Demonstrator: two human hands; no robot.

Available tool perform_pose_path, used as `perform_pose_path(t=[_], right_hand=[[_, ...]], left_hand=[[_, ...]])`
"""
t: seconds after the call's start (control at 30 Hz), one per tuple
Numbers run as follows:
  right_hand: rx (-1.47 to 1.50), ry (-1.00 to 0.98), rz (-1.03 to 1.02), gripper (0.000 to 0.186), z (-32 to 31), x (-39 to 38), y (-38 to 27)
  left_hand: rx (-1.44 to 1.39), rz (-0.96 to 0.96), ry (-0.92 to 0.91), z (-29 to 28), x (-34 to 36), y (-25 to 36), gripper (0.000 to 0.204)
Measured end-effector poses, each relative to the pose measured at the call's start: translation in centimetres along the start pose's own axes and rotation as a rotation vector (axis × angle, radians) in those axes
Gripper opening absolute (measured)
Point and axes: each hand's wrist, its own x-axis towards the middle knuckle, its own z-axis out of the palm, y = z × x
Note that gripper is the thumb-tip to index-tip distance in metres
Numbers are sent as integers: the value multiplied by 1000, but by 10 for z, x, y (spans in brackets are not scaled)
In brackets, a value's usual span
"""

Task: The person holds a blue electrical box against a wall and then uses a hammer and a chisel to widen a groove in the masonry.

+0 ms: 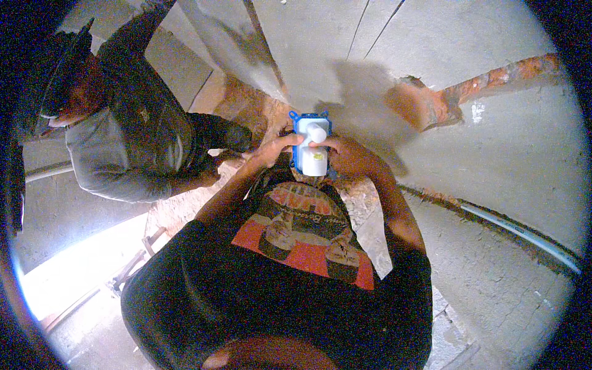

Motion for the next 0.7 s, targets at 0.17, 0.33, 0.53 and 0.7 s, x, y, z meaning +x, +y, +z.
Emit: perform_pose_path(t=[0.17, 0.33, 0.53, 0.7], right_hand=[[-59, 50, -69, 37, 2, -3, 3], [-50, 131, 59, 35, -12, -16, -27], [-151, 168, -12, 32, 0, -8, -20], [-210, 84, -22, 31, 8, 1, -45]], left_hand=[[-54, -59, -18, -1, -8, 6, 61], [-182, -147, -1, -6, -11, -2, 63], [-209, -144, 42, -8, -20, -4, 65], [-260, -198, 63, -22, -33, -26, 60]])
